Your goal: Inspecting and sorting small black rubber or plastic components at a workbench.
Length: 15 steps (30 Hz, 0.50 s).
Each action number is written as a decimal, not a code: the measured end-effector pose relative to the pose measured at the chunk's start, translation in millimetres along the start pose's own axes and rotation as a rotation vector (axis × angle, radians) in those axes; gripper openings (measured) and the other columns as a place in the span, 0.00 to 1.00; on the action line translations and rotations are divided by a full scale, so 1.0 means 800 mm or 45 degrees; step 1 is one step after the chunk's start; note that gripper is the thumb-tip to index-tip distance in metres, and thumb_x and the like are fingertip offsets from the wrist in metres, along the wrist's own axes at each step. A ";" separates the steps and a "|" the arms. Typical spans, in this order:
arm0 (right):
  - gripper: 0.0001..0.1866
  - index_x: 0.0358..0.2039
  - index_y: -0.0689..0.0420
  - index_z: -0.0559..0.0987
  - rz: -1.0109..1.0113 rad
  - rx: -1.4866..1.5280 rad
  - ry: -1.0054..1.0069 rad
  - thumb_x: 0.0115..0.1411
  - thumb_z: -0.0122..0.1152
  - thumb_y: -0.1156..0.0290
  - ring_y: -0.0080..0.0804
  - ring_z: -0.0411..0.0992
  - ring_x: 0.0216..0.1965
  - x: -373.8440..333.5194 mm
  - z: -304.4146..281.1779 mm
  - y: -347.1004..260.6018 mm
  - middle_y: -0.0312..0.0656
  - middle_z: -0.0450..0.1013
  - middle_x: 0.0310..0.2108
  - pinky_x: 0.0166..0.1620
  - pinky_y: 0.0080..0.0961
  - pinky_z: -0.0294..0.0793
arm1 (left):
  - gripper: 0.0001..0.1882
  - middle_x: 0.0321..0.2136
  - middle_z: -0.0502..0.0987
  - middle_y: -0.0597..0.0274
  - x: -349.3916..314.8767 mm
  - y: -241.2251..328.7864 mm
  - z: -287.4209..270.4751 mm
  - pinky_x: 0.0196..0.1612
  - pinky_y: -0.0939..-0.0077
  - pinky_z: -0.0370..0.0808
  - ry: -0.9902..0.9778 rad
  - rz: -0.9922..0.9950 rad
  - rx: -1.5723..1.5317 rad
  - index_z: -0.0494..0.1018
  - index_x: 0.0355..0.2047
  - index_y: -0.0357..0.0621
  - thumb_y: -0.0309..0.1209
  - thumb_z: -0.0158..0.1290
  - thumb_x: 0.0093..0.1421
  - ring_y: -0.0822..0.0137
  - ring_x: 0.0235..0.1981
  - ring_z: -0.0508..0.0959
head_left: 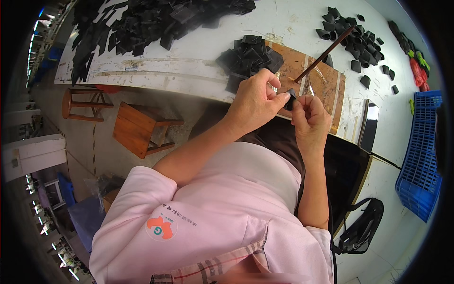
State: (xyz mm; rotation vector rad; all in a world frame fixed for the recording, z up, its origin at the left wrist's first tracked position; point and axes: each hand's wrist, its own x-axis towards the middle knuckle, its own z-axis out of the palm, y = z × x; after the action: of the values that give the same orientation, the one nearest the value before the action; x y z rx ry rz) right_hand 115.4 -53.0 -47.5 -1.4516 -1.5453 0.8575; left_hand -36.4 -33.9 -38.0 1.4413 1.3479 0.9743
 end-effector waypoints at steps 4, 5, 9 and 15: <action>0.06 0.26 0.64 0.73 0.242 0.271 -0.015 0.56 0.57 0.75 0.14 0.64 0.16 0.003 0.003 -0.003 0.34 0.69 0.16 0.20 0.16 0.63 | 0.11 0.20 0.75 0.59 0.000 -0.014 0.011 0.26 0.80 0.72 -0.120 -0.120 -0.108 0.67 0.34 0.33 0.24 0.56 0.53 0.76 0.22 0.74; 0.06 0.26 0.64 0.74 0.281 0.298 -0.044 0.56 0.57 0.74 0.13 0.64 0.16 0.004 0.004 -0.003 0.33 0.68 0.16 0.19 0.15 0.63 | 0.11 0.20 0.75 0.58 0.001 -0.017 0.014 0.25 0.79 0.72 -0.094 -0.078 -0.053 0.67 0.33 0.33 0.24 0.56 0.52 0.74 0.21 0.75; 0.05 0.25 0.64 0.72 0.150 0.008 0.051 0.55 0.57 0.76 0.22 0.65 0.15 0.003 0.009 0.013 0.39 0.69 0.16 0.20 0.21 0.65 | 0.10 0.18 0.75 0.54 0.003 -0.023 0.025 0.24 0.73 0.73 -0.041 0.074 0.235 0.67 0.33 0.35 0.20 0.53 0.49 0.65 0.19 0.76; 0.04 0.25 0.62 0.71 -0.146 -0.413 0.075 0.52 0.56 0.77 0.44 0.69 0.19 -0.004 0.017 0.031 0.48 0.70 0.19 0.25 0.33 0.68 | 0.11 0.19 0.74 0.53 0.010 -0.031 0.028 0.25 0.65 0.72 -0.070 0.157 0.502 0.66 0.33 0.36 0.19 0.52 0.46 0.56 0.20 0.76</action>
State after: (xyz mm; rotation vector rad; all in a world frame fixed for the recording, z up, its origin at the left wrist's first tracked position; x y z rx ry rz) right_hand 113.6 -52.9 -76.1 -1.5801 -1.7631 0.5080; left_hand -21.3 -28.6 -68.1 1.8504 1.4801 0.7652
